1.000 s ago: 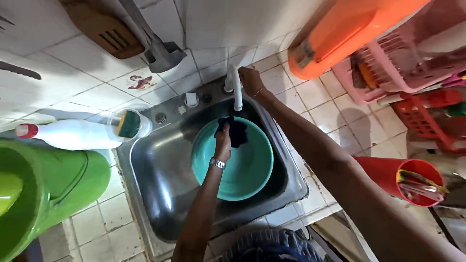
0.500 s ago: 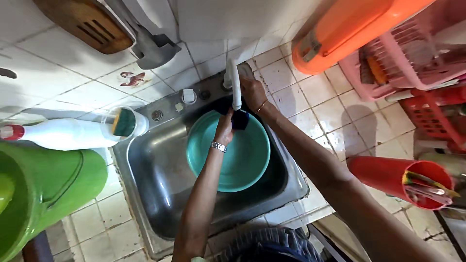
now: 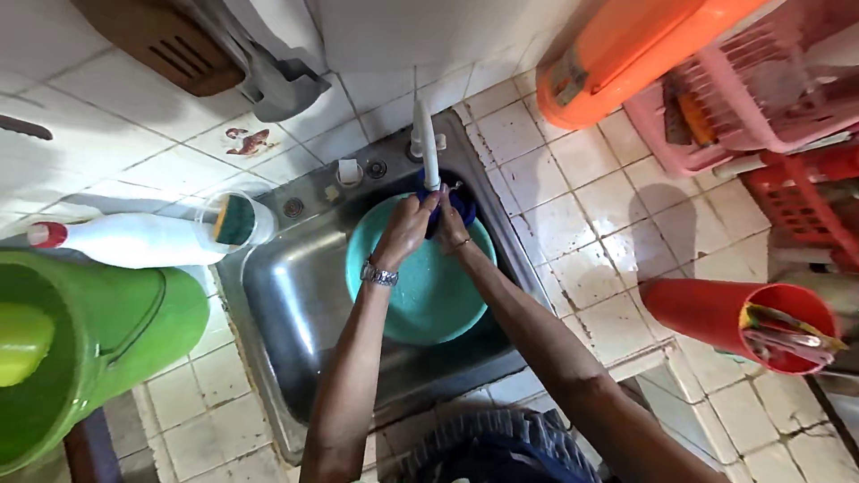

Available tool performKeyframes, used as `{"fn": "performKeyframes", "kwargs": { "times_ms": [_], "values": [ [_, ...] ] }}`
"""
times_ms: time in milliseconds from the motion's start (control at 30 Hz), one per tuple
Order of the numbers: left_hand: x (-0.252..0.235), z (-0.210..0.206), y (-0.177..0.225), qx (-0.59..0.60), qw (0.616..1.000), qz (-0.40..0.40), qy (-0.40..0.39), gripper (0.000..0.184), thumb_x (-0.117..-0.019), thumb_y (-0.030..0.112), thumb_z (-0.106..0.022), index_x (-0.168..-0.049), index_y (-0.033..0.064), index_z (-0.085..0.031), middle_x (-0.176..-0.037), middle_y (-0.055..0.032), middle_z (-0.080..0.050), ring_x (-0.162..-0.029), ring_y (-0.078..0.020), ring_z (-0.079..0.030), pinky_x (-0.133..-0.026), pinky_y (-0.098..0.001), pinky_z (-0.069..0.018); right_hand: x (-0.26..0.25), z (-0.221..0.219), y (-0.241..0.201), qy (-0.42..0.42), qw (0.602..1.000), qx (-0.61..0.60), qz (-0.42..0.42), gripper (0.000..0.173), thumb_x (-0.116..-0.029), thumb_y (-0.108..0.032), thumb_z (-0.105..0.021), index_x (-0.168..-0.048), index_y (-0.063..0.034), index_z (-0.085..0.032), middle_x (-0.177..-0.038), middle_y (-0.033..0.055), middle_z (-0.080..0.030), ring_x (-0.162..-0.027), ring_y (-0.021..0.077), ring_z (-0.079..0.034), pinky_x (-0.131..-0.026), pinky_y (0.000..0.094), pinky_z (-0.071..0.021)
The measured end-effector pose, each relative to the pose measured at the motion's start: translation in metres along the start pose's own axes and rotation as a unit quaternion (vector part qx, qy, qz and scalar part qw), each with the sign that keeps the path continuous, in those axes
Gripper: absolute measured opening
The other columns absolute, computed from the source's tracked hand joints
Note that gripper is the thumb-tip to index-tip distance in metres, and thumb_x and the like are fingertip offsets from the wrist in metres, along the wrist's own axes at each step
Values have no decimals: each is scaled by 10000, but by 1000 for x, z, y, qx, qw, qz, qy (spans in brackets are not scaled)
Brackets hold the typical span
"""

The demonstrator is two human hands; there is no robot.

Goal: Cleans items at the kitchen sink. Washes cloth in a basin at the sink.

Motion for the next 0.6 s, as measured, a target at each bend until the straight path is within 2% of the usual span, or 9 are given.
{"fn": "performKeyframes", "kwargs": {
  "times_ms": [67, 133, 200, 267, 333, 400, 500, 533, 600],
  "values": [
    [0, 3, -18, 163, 986, -36, 26, 484, -1089, 441, -426, -1258, 31, -622, -1155, -120, -672, -1044, -193, -650, -931, -424, -549, -8, -1, 5, -38, 999, 23, -1, 751, -1069, -627, -184, -1380, -51, -552, -1226, 168, -630, -1039, 239, -611, -860, 432, -530],
    [-1, 7, -31, 360, 929, -64, 57, 423, -1103, 363, -387, -1344, 61, -559, -1244, -57, -661, -1144, -147, -639, -1016, -376, -536, -11, 6, 6, -80, 991, 101, 26, 675, -1115, -500, -221, -1422, 32, -503, -1332, 254, -583, -1154, 327, -587, -963, 491, -497],
    [1, 18, -45, 487, 866, -62, 93, 417, -1121, 351, -325, -1382, 90, -520, -1277, -52, -649, -1178, -167, -630, -1031, -386, -527, -14, 9, -6, -91, 979, 169, 66, 623, -1123, -447, -287, -1210, 68, -626, -1035, 203, -674, -877, 236, -631, -788, 414, -535],
    [6, 25, -65, 568, 813, -58, 116, 405, -1120, 392, -283, -1328, 156, -538, -1207, -27, -674, -1115, -163, -661, -962, -380, -564, -29, 13, -20, -89, 973, 156, 143, 468, -1107, -287, -412, -944, 67, -672, -741, 53, -603, -656, 77, -546, -651, 293, -496],
    [6, 22, -83, 624, 770, -43, 125, 451, -1104, 474, -255, -1268, 206, -579, -1156, -11, -702, -1044, -156, -692, -868, -359, -597, -37, 19, -35, -102, 976, 92, 171, 440, -1101, -258, -395, -841, -6, -645, -697, -24, -577, -639, 25, -542, -640, 253, -500],
    [5, 15, -94, 627, 769, -9, 125, 514, -1089, 535, -206, -1271, 219, -569, -1146, -10, -703, -1015, -154, -699, -825, -351, -605, -39, 14, -41, -148, 975, 79, 145, 407, -1100, -310, -388, -866, -66, -614, -698, -41, -568, -628, 34, -551, -620, 251, -503],
    [9, 17, -85, 565, 820, 1, 92, 498, -1101, 497, -197, -1269, 202, -561, -1106, -8, -706, -967, -145, -705, -782, -345, -611, -32, 2, -37, -265, 945, 156, 115, 324, -1045, -231, -539, -1181, 58, -594, -873, 60, -631, -714, 78, -607, -697, 282, -557],
    [14, 22, -79, 548, 833, -8, 79, 482, -1106, 478, -211, -1268, 196, -567, -1095, -9, -714, -944, -146, -716, -753, -343, -623, -32, 2, -34, -295, 929, 176, 141, 316, -1031, -206, -552, -1182, 68, -599, -917, 59, -636, -781, 59, -592, -763, 269, -530],
    [25, 37, -69, 527, 847, -15, 63, 472, -1108, 464, -224, -1273, 178, -561, -1078, -39, -724, -871, -178, -736, -646, -358, -637, -37, 4, -33, -307, 902, 210, 221, 225, -999, -155, -612, -1025, 64, -653, -816, 28, -630, -719, 26, -573, -707, 236, -508]
  ]
}}
Point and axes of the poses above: each hand's wrist, its own x-axis away from the middle knuckle, its own z-axis out of the back of the hand, y = z × x, the point moved 5 cm from there along -x, towards the middle knuckle
